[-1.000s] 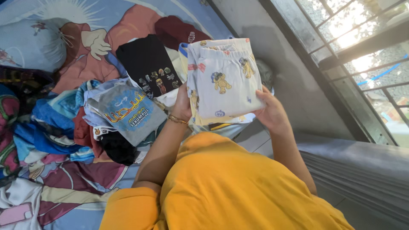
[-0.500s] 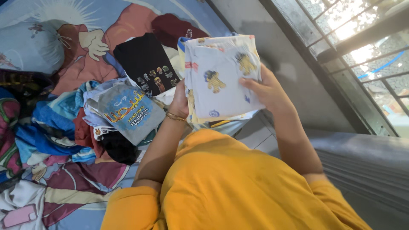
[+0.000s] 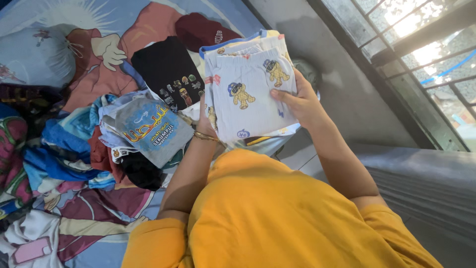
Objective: The person retrieves various clothing items, including a cap, shorts, and shirts, from a wardrobe and places them on a bed. They then fold several items, including a red shirt, and return them to the wardrobe.
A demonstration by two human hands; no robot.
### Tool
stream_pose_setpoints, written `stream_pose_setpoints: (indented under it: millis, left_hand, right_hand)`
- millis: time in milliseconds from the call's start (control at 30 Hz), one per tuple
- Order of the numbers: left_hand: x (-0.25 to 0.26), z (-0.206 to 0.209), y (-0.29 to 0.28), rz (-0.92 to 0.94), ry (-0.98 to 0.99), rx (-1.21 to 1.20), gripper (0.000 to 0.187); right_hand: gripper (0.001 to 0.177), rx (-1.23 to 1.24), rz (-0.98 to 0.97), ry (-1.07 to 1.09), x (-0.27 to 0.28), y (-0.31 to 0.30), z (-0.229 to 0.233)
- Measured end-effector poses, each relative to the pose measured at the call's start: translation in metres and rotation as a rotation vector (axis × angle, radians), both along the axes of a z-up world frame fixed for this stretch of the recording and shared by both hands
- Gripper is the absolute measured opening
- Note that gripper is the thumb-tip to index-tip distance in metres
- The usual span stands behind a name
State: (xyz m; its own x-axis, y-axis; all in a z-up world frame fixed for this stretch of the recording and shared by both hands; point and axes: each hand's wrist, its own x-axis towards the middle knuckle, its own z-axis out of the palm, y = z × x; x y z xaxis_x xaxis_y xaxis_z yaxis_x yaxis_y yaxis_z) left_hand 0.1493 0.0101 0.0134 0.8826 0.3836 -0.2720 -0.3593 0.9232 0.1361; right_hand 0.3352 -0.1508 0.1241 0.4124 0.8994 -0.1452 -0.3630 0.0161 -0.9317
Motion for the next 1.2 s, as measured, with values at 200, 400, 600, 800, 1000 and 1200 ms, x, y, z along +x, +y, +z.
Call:
stream_pose_setpoints:
  millis: [200,400,600,800,1000,1200]
  left_hand:
    - [0.002,-0.009,0.004,0.002,-0.045,-0.048,0.063]
    - [-0.014,-0.028,-0.003,0.082,0.097,0.025,0.065]
    - [-0.051,-0.062,0.011,0.253,0.175,0.232,0.064]
    - [-0.096,-0.029,0.020,0.482,0.149,0.155,0.065]
    - [-0.134,-0.070,0.030,0.308,0.180,0.334,0.062]
    - [-0.097,-0.019,0.020,0.200,0.378,0.160,0.055]
  right_hand:
    - [0.060,-0.017,-0.102,-0.123,-0.007,-0.003,0.004]
    - [0.035,-0.064,-0.113,-0.364,0.024,-0.023,-0.039]
    - [0.019,-0.418,-0.400,-0.344,0.110,-0.063,-0.244]
    - [0.024,-1.074,-0.277,0.348,0.069,-0.113,-0.349]
    - [0.031,-0.920,-0.461,0.751,0.064,-0.123,-0.370]
    - [0.033,-1.015,-0.352,0.693,0.080,-0.122,-0.373]
